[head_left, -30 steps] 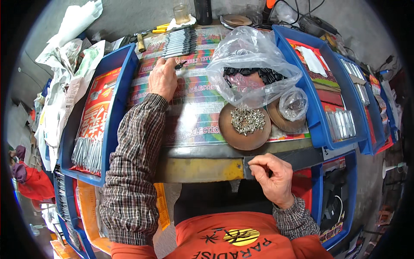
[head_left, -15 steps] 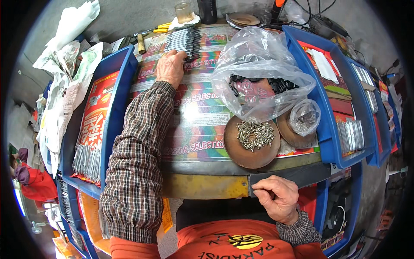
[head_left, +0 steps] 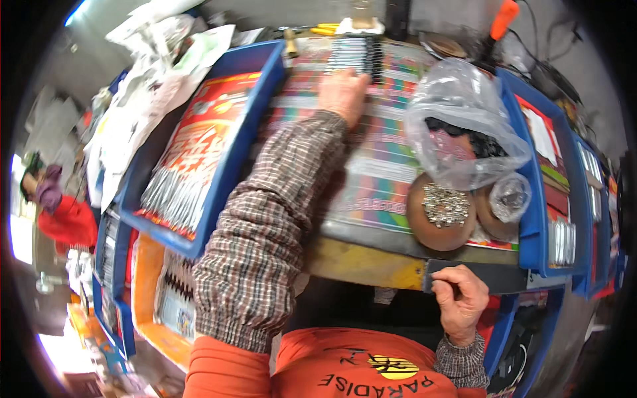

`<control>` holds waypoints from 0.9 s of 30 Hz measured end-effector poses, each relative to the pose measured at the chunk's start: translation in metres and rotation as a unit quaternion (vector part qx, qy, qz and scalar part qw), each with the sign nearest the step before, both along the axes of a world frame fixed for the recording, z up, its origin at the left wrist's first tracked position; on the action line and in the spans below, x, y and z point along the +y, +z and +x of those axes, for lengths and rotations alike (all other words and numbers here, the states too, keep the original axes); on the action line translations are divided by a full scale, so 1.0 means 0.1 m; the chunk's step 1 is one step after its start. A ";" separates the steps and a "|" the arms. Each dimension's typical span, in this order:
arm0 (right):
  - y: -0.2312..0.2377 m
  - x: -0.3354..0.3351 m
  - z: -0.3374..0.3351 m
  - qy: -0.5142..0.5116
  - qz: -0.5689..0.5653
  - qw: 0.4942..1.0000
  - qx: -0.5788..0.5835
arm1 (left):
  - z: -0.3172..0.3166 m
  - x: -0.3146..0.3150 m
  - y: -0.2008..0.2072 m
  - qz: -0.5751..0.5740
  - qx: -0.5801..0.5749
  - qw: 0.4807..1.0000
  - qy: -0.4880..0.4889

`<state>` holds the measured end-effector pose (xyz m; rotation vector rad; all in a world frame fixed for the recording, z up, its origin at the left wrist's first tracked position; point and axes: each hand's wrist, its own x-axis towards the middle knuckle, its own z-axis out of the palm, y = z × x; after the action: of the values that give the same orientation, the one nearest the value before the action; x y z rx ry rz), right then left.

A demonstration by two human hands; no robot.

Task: The person assembles small components by picking up metal strips and plastic pieces from trays and a plastic bag, and attaching the plastic pieces onto the metal strips by hand.

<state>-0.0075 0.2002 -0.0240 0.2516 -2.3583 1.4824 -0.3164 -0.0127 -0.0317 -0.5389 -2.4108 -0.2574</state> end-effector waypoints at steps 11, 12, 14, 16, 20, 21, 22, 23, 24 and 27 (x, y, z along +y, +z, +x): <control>-0.08 0.03 -0.01 0.000 -0.042 0.999 -0.021 | 1.86 -0.25 0.62 -0.043 0.045 0.992 -0.112; -0.06 0.01 0.01 0.001 -0.050 0.998 -0.031 | 1.99 -0.38 0.69 -0.047 0.039 0.994 -0.094; -0.06 0.01 0.02 0.005 -0.053 0.998 -0.028 | 2.14 -0.64 0.79 -0.048 0.056 0.996 -0.051; -0.05 0.01 0.04 0.004 -0.062 0.998 -0.031 | 2.19 -0.97 0.86 -0.024 0.025 0.999 -0.005; -0.05 -0.01 0.07 -0.001 -0.064 0.997 -0.037 | 2.04 -1.73 0.81 -0.057 0.001 0.996 0.067; -0.05 -0.02 0.08 -0.008 -0.061 0.997 -0.041 | 1.99 -1.91 0.78 -0.071 -0.059 0.993 0.071; -0.05 -0.01 0.07 -0.013 -0.059 0.997 -0.045 | 1.98 -2.05 0.74 -0.080 -0.089 0.990 0.072; -0.06 -0.01 0.08 -0.012 -0.058 0.997 -0.046 | 1.97 -2.16 0.69 -0.089 -0.121 0.986 0.074; -0.07 -0.03 0.06 -0.013 -0.060 0.997 -0.049 | 1.97 -2.28 0.64 -0.087 -0.123 0.985 0.080; -0.10 -0.01 0.02 -0.018 -0.052 0.997 -0.058 | 1.87 -2.54 0.44 -0.112 -0.198 0.971 0.073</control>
<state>-0.0060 0.1989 -0.0342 0.0993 -2.3521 1.6376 -0.1291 -0.2667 0.0127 -0.4365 -2.8755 -0.0262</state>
